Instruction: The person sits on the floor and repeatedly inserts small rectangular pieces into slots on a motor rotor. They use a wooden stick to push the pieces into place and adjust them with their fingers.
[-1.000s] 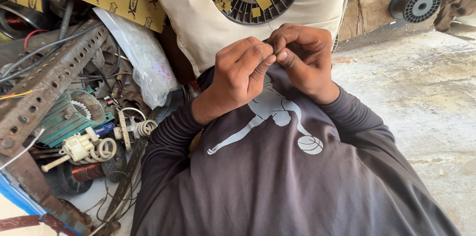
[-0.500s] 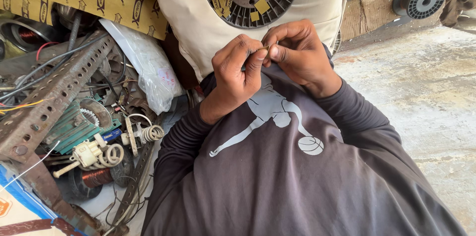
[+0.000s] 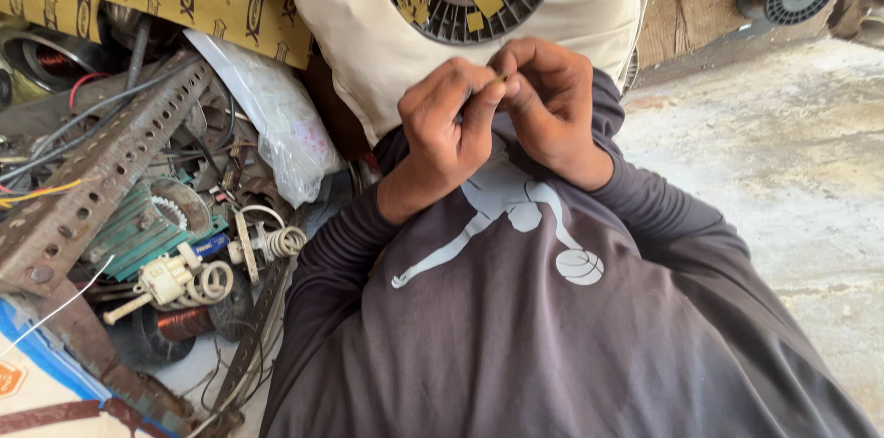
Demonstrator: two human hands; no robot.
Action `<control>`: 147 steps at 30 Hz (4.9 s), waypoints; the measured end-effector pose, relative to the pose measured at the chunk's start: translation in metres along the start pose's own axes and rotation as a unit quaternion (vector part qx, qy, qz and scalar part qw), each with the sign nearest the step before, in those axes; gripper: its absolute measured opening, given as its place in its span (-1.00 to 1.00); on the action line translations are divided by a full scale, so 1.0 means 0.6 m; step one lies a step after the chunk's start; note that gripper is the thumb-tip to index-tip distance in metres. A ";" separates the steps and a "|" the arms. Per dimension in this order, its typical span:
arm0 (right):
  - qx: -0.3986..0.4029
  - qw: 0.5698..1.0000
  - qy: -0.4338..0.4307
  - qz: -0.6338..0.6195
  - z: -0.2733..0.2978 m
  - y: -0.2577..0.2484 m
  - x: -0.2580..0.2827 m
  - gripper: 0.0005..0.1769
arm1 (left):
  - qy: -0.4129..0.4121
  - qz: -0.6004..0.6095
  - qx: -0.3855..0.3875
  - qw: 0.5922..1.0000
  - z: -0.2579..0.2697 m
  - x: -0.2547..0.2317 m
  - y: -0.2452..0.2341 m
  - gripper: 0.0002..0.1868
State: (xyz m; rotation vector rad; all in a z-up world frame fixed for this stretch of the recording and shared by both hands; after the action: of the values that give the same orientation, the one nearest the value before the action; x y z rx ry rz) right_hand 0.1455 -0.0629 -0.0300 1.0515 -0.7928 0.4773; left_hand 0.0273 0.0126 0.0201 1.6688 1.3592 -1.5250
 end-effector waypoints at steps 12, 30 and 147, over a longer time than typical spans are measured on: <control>0.067 0.997 0.046 -0.007 -0.022 -0.018 -0.005 -0.78 | -0.044 0.034 -0.037 0.998 0.004 0.024 0.007 -0.79; 0.086 0.993 0.080 -0.028 -0.057 -0.032 -0.004 -0.71 | -0.164 0.286 0.016 0.944 0.010 0.093 0.024 -0.74; -0.040 0.988 -0.006 0.147 -0.070 -0.014 0.004 -0.84 | -0.016 0.085 0.025 0.996 -0.059 0.057 -0.018 -0.87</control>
State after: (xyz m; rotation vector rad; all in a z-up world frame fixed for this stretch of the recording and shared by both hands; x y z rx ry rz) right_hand 0.1671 -0.0285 -0.0444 0.8676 -0.9770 0.6846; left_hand 0.0291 0.0586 -0.0001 1.7351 1.1404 -1.4910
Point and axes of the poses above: each hand's wrist, its own z-axis away from the middle knuckle, its own y-axis out of the palm, x = y × z, the point moved 4 cm from there along -z, towards the middle knuckle, and after that the axes turned 7 degrees about -x, right-handed, at the moved point
